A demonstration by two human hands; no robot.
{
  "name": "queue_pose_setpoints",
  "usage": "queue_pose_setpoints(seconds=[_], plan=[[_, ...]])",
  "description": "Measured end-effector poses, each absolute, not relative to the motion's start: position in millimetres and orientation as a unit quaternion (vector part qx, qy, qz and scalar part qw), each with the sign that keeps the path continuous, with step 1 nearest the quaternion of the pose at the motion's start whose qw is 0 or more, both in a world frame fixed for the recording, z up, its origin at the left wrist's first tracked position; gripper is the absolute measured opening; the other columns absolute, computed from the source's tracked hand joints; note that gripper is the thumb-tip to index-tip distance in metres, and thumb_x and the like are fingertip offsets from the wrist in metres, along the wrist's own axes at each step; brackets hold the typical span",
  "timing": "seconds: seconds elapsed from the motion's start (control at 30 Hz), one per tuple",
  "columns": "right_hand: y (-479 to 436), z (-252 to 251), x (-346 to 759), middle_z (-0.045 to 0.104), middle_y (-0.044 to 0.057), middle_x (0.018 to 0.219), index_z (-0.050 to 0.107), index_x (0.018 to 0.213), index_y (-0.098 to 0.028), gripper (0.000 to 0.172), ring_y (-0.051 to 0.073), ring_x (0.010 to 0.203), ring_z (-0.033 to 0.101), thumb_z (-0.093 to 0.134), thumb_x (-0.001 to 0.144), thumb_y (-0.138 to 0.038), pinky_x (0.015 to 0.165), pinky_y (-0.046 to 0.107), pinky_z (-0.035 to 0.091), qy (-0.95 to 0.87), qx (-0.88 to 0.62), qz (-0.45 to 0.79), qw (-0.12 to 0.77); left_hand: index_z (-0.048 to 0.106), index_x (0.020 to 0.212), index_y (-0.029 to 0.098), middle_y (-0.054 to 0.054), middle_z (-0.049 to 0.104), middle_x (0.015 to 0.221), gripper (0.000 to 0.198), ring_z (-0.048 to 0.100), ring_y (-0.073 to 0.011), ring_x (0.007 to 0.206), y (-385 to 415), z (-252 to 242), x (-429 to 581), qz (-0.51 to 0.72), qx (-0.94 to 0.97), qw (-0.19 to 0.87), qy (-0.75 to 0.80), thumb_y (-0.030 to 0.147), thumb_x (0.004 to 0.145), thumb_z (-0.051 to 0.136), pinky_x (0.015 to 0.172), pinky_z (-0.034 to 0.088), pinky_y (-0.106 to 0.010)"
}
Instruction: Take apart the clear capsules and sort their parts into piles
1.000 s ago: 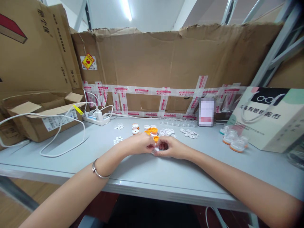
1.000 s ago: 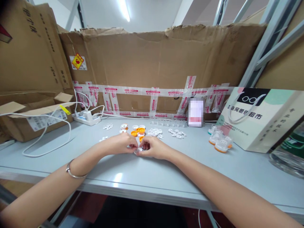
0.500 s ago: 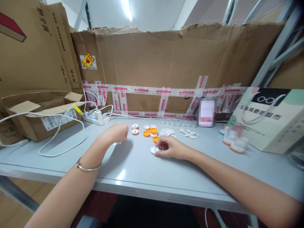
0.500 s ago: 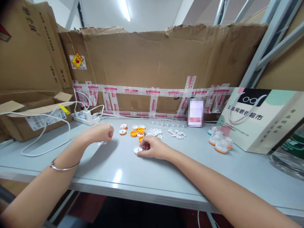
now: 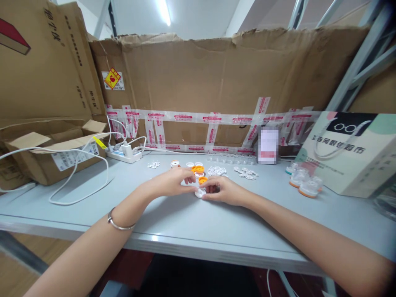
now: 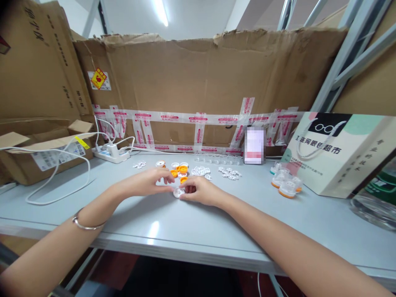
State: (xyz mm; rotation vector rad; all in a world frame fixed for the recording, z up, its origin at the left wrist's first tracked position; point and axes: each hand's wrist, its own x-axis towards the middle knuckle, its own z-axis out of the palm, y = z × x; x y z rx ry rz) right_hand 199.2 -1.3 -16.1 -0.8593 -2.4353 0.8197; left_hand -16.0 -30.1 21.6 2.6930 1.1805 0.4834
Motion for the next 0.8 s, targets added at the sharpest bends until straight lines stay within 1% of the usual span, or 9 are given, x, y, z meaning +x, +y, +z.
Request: queue_pose_setpoints(seconds=[0.1, 0.27, 0.37, 0.47, 0.57, 0.67, 0.8], plan=[[-1.7, -13.4, 198.6, 0.059, 0.003, 0.076, 0.068, 0.095, -0.016, 0.031, 0.013, 0.066, 0.052, 0.060, 0.073, -0.036, 0.061, 0.025, 0.042, -0.888, -0.295, 0.284, 0.209, 0.059, 0.092, 0.017, -0.003, 0.061, 0.087, 0.030, 0.054, -0.0155, 0.079, -30.1, 14.6, -6.0, 0.139, 0.912, 0.108, 0.371, 0.042, 0.076, 0.058, 0.068, 0.039, -0.024], [-4.1, -9.6, 196.7, 0.064, 0.005, 0.078, 0.071, 0.083, -0.017, 0.022, 0.015, 0.070, 0.056, 0.058, 0.076, -0.034, 0.067, 0.026, 0.042, -0.895, -0.291, 0.259, 0.218, 0.060, 0.088, 0.016, -0.003, 0.061, 0.084, 0.023, 0.053, -0.0146, 0.076, -25.6, 6.1, -0.9, 0.139, 0.907, 0.127, 0.377, 0.036, 0.077, 0.058, 0.067, 0.039, -0.024], [-4.9, -10.8, 194.6, 0.064, 0.005, 0.075, 0.071, 0.077, -0.016, 0.020, 0.014, 0.069, 0.056, 0.059, 0.075, -0.031, 0.066, 0.026, 0.042, -0.882, -0.313, 0.263, 0.232, 0.060, 0.087, 0.016, -0.003, 0.060, 0.082, 0.025, 0.053, -0.0147, 0.075, -25.1, 4.2, 0.3, 0.148, 0.902, 0.129, 0.384, 0.038, 0.075, 0.059, 0.065, 0.039, -0.024], [-3.8, -14.3, 192.1, 0.064, 0.003, 0.072, 0.068, 0.075, -0.014, 0.016, 0.014, 0.066, 0.055, 0.061, 0.071, -0.029, 0.062, 0.025, 0.042, -0.856, -0.354, 0.290, 0.242, 0.059, 0.086, 0.016, -0.002, 0.060, 0.080, 0.026, 0.053, -0.0144, 0.073, -24.9, 2.4, 1.4, 0.156, 0.901, 0.128, 0.384, 0.040, 0.074, 0.059, 0.063, 0.038, -0.024], [-0.9, -18.3, 190.0, 0.064, 0.002, 0.069, 0.065, 0.072, -0.014, 0.014, 0.014, 0.064, 0.055, 0.063, 0.067, -0.027, 0.060, 0.025, 0.041, -0.831, -0.387, 0.324, 0.234, 0.059, 0.085, 0.017, -0.001, 0.060, 0.078, 0.024, 0.053, -0.0141, 0.072, -24.2, 0.4, 2.4, 0.166, 0.902, 0.124, 0.379, 0.038, 0.074, 0.059, 0.061, 0.038, -0.024], [2.2, -21.2, 188.8, 0.063, 0.001, 0.068, 0.062, 0.069, -0.014, 0.013, 0.014, 0.065, 0.055, 0.063, 0.065, -0.027, 0.061, 0.026, 0.041, -0.815, -0.400, 0.351, 0.229, 0.059, 0.085, 0.017, -0.001, 0.060, 0.077, 0.021, 0.053, -0.0140, 0.071, -24.6, -0.8, 3.3, 0.174, 0.903, 0.121, 0.374, 0.035, 0.074, 0.058, 0.061, 0.039, -0.023], [3.2, -20.3, 189.0, 0.060, 0.000, 0.067, 0.058, 0.067, -0.015, 0.015, 0.013, 0.065, 0.054, 0.065, 0.062, -0.027, 0.063, 0.026, 0.040, -0.776, -0.403, 0.412, 0.255, 0.059, 0.086, 0.016, -0.002, 0.061, 0.079, 0.020, 0.053, -0.0144, 0.073, -26.8, 0.3, 3.2, 0.178, 0.900, 0.116, 0.381, 0.031, 0.073, 0.058, 0.063, 0.039, -0.024]])
